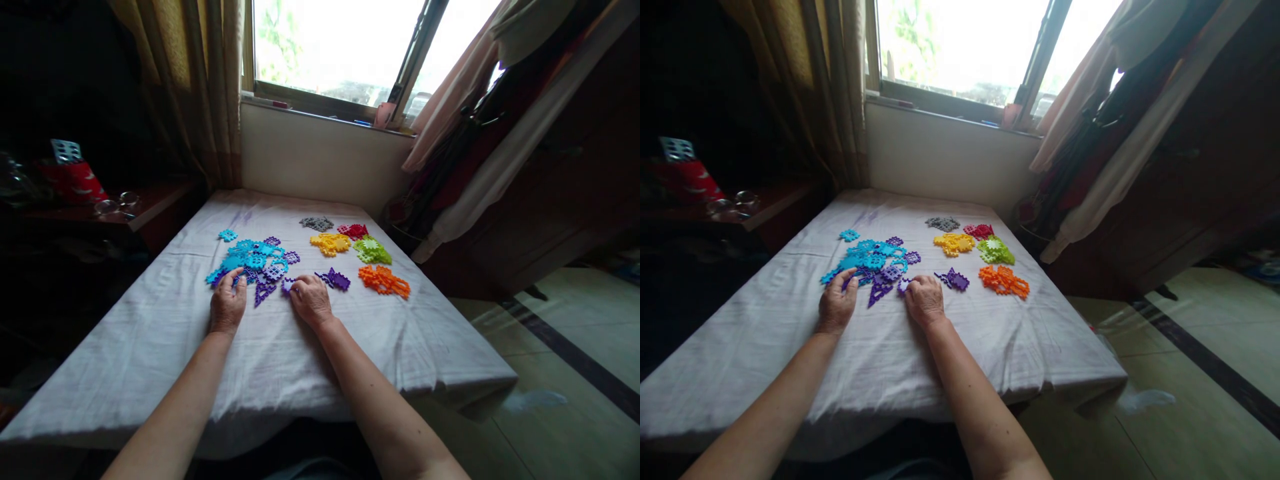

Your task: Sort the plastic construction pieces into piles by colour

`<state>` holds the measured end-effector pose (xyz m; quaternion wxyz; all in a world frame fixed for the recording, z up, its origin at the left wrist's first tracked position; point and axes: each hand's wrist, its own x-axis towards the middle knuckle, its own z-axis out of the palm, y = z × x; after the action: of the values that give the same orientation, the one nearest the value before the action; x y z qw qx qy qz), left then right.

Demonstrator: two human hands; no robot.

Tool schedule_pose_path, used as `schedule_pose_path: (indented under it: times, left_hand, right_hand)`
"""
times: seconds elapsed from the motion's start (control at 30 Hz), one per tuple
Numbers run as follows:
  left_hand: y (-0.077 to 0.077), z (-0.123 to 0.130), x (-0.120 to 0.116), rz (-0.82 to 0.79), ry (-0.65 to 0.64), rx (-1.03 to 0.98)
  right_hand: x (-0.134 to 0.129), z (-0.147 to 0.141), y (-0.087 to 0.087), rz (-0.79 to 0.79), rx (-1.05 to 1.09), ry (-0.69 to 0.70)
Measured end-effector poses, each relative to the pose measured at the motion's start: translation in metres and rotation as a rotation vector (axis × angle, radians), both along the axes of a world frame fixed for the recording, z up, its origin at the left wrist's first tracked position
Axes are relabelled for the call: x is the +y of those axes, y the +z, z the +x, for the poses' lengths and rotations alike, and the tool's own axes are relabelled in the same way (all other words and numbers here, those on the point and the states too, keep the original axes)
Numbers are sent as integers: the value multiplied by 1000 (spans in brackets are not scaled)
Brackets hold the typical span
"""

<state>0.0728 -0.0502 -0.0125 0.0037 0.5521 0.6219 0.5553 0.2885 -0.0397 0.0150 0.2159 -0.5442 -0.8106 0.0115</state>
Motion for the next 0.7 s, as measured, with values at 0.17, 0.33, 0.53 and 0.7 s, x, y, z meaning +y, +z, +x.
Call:
schedule_pose_path:
  times: [0.17, 0.33, 0.53, 0.7]
  left_hand:
    - [-1, -1, 1, 19, -15, 4]
    - [-1, -1, 1, 22, -15, -4]
    - [0, 0, 0, 2, -12, -3]
    - [0, 1, 1, 3, -7, -8]
  right_hand:
    - [-6, 21, 3, 22, 94, -52]
    - [9, 59, 5, 75, 142, -339]
    - [22, 90, 2, 5, 89, -534]
    - [19, 77, 3, 48, 107, -495]
